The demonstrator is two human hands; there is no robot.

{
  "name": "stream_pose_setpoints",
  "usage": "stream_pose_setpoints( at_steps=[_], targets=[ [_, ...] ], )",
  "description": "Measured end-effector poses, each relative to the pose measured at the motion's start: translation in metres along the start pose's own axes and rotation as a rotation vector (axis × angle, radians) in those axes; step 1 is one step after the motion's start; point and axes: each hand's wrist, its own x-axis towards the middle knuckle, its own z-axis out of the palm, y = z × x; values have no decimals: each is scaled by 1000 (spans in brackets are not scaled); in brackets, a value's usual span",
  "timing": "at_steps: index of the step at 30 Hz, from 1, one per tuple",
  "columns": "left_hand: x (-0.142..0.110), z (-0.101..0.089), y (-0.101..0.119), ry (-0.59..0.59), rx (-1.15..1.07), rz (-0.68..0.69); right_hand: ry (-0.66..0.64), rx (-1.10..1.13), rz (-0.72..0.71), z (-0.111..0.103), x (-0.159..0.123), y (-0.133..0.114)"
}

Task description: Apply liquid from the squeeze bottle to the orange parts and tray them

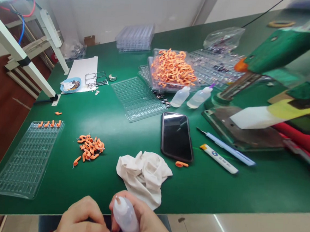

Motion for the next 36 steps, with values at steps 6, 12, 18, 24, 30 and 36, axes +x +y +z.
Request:
stream_pose_setpoints(
  at_steps=[6,12,18,24,30,36],
  targets=[
    [14,7,-13,118,229,-157,632,-835,-705,-23,13,-51],
    [19,16,-21,125,345,-138,663,-1112,-811,-26,29,-54],
    [28,23,-17,131,381,-92,522,-903,-897,0,20,-46],
    [26,25,-15,168,369,-31,762,-1057,-957,-8,29,-42],
    [19,22,-15,196,339,-37,1123,-1188,-1002,-21,30,-57],
    [15,18,-14,228,345,-22,1380,-1136,-861,-27,30,-78]
  ],
)
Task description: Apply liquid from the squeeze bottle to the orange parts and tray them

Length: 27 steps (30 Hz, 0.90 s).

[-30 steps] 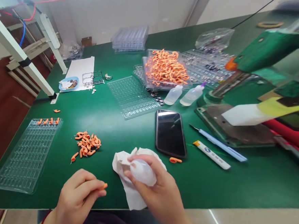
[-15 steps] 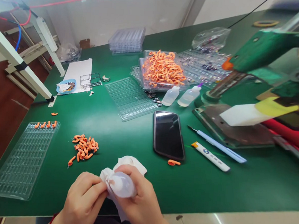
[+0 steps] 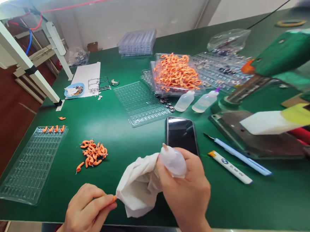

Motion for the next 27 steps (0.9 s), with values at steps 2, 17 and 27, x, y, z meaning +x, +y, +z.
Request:
stream_pose_setpoints(
  at_steps=[2,17,27],
  targets=[
    [-1,-1,0,4,8,3,-123,115,-3,-5,-2,-3],
    [-6,-2,0,-2,-8,8,-604,569,-245,-3,-24,-13],
    [-9,-2,2,-1,-104,12,-393,213,-114,-7,-9,3]
  ],
)
